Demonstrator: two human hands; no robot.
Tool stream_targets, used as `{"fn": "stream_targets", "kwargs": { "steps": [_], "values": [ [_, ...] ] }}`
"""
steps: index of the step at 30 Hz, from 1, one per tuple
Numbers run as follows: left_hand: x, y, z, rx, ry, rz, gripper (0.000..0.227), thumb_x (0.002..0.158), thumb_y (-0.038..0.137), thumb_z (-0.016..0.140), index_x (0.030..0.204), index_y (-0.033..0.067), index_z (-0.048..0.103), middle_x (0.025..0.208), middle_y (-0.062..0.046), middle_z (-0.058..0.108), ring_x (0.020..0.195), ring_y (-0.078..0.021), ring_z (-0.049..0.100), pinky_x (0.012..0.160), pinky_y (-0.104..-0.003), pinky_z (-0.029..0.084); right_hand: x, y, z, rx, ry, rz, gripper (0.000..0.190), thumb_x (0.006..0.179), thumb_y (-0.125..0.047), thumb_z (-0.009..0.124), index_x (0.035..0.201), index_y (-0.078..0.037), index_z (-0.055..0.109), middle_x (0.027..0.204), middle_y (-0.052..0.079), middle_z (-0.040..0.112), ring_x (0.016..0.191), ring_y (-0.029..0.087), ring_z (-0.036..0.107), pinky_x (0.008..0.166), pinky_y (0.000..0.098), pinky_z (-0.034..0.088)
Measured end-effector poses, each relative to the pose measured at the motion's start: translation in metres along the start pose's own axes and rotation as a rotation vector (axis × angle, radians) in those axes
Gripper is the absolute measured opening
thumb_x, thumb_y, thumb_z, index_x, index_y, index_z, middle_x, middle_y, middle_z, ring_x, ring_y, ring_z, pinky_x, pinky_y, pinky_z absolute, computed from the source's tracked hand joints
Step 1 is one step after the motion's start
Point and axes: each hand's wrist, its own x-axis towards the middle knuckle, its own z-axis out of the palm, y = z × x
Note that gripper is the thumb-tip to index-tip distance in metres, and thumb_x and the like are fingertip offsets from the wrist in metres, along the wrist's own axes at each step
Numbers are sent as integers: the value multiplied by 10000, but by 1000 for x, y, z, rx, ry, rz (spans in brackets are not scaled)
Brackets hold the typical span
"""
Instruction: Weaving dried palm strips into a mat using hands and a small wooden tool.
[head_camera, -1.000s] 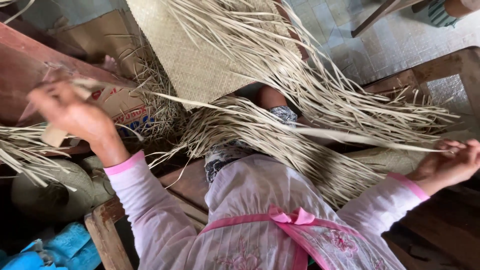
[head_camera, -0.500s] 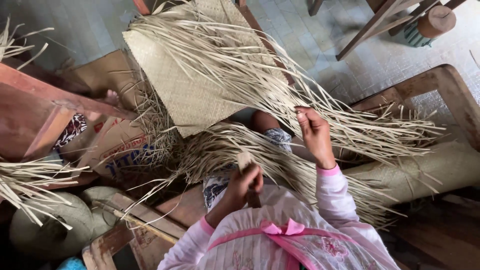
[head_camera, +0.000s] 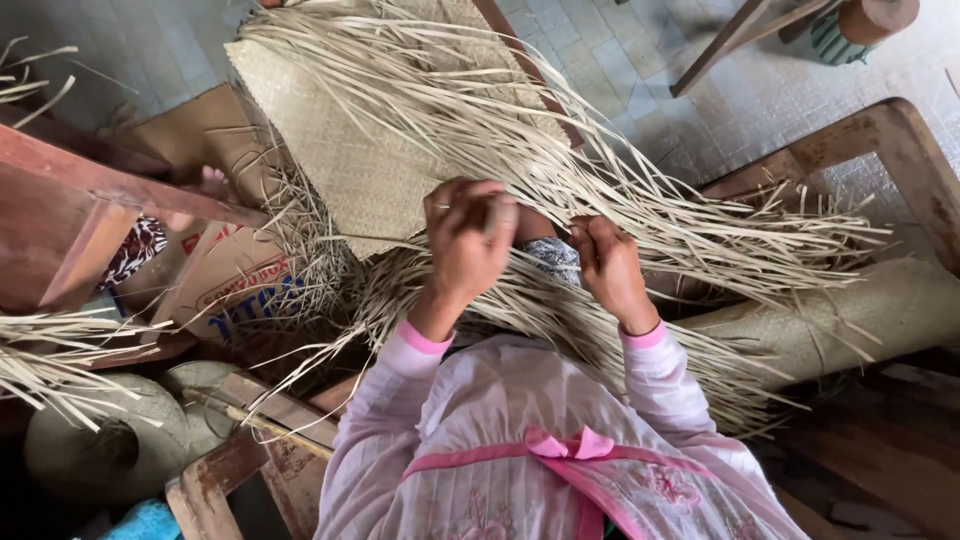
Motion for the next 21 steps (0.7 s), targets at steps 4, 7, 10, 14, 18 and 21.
{"fn": "stream_targets", "kwargs": {
  "steps": [4, 7, 10, 14, 18, 21],
  "values": [
    [3, 1, 21, 474, -50, 337, 217, 822, 299, 563, 669, 145, 549, 703, -39, 570, 841, -221, 543, 848, -437, 305, -3, -4, -3, -102, -4, -93, 89, 874, -104, 558, 799, -64, 585, 709, 85, 602, 673, 327, 593, 586, 376, 479],
    [5, -10, 20, 525, -146, 281, 360, 836, 293, 522, 523, 116, 528, 490, -36, 531, 665, -205, 583, 880, -456, 287, -9, 10, -13, -126, -3, -111, 69, 860, -101, 569, 797, -85, 592, 698, 70, 582, 675, 309, 587, 607, 369, 481],
    [12, 7, 10, 554, -298, 160, 373, 858, 276, 487, 528, 112, 544, 453, -31, 534, 608, -207, 604, 875, -453, 293, -10, 9, -17, -172, -61, -97, 54, 815, -49, 583, 764, -61, 598, 679, 102, 590, 645, 336, 581, 583, 394, 478],
    [19, 47, 7, 601, -674, -61, 401, 881, 352, 415, 633, 100, 605, 556, -93, 617, 776, -250, 644, 929, -459, 266, -1, -31, -5, 11, -237, -23, 41, 795, -31, 575, 796, -23, 615, 664, 145, 623, 613, 357, 603, 551, 418, 472],
    [-33, -12, 46, 571, -362, 140, 396, 821, 361, 502, 551, 85, 591, 481, -79, 559, 579, -234, 605, 841, -485, 300, -14, 32, 31, -85, -218, 38, 97, 785, -57, 555, 691, -57, 579, 540, 82, 552, 525, 295, 571, 503, 359, 437],
    [-23, 0, 39, 516, -415, 107, 345, 765, 354, 565, 575, 70, 613, 519, -91, 581, 602, -236, 595, 879, -532, 267, -12, 28, 31, -16, -211, 107, 143, 779, -109, 578, 636, -109, 570, 483, 37, 525, 474, 228, 547, 487, 315, 433]
  ]
}}
